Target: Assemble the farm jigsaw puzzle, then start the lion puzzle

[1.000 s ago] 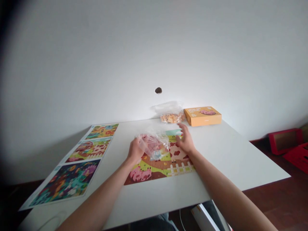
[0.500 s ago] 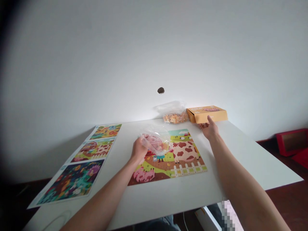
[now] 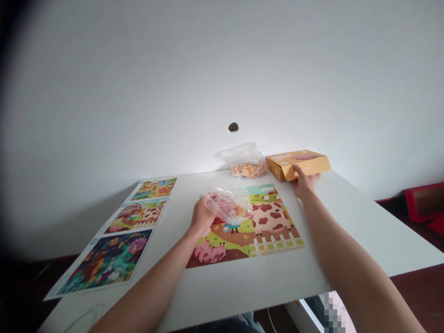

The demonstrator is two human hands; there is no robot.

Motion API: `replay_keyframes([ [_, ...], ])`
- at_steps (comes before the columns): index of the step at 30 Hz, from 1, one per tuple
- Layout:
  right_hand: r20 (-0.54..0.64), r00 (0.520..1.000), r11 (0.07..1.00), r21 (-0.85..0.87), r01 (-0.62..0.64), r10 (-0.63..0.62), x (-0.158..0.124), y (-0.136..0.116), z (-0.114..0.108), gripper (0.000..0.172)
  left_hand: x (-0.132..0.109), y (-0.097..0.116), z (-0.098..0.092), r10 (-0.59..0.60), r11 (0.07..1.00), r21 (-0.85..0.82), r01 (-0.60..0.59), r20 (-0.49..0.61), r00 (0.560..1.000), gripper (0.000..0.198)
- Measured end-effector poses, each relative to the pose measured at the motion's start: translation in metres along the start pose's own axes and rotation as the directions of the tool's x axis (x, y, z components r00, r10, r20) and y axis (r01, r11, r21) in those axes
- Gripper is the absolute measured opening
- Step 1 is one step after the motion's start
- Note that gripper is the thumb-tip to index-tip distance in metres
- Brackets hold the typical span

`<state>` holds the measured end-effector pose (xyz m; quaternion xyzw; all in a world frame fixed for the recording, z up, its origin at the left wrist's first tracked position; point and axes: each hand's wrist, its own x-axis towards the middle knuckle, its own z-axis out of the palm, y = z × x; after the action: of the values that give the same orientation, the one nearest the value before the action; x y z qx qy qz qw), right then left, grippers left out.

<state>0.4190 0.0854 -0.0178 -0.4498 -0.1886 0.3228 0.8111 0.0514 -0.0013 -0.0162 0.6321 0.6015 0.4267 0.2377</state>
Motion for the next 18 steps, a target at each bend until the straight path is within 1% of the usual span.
replay_keyframes([
  [2,0.044,0.999,1.0,-0.005,0.026,-0.026,-0.002,0.0,0.0,0.074,0.0,-0.001,0.0,0.019,0.999,-0.025,-0.019,0.003,1.0,0.029],
  [3,0.051,0.999,1.0,-0.007,0.011,-0.01,-0.002,0.0,0.0,0.075,0.0,-0.002,0.0,0.025,0.999,-0.028,-0.025,0.0,1.0,0.029],
  [7,0.009,0.992,0.992,0.002,-0.125,0.125,0.002,-0.001,-0.002,0.068,0.0,0.0,0.0,0.026,1.0,-0.008,-0.026,-0.016,1.0,0.028],
  [9,0.008,0.988,0.988,0.005,-0.153,0.153,0.002,-0.001,-0.003,0.073,0.0,0.001,-0.001,0.02,1.0,-0.011,-0.02,-0.012,1.0,0.029],
  [11,0.035,0.995,0.995,-0.021,-0.097,0.098,-0.001,0.0,-0.004,0.086,0.0,0.001,-0.001,0.015,1.0,-0.017,-0.016,-0.015,1.0,0.029],
  [12,0.073,0.996,0.998,-0.048,-0.046,0.049,-0.003,0.0,-0.004,0.091,0.0,0.001,0.0,0.012,1.0,-0.018,-0.013,-0.02,1.0,0.029],
  [14,0.184,0.983,0.992,-0.122,0.045,-0.022,-0.006,0.002,-0.003,0.095,-0.001,0.001,0.0,0.007,1.0,-0.021,-0.007,-0.029,1.0,0.029],
  [16,0.266,0.964,0.98,-0.188,0.068,-0.016,-0.007,0.004,-0.002,0.092,-0.001,0.001,0.001,0.001,1.0,-0.026,-0.001,-0.029,1.0,0.028],
  [18,0.265,0.964,0.972,-0.232,0.046,0.017,-0.006,0.006,-0.001,0.091,-0.001,0.002,0.0,-0.006,1.0,-0.03,0.005,-0.028,1.0,0.027],
])
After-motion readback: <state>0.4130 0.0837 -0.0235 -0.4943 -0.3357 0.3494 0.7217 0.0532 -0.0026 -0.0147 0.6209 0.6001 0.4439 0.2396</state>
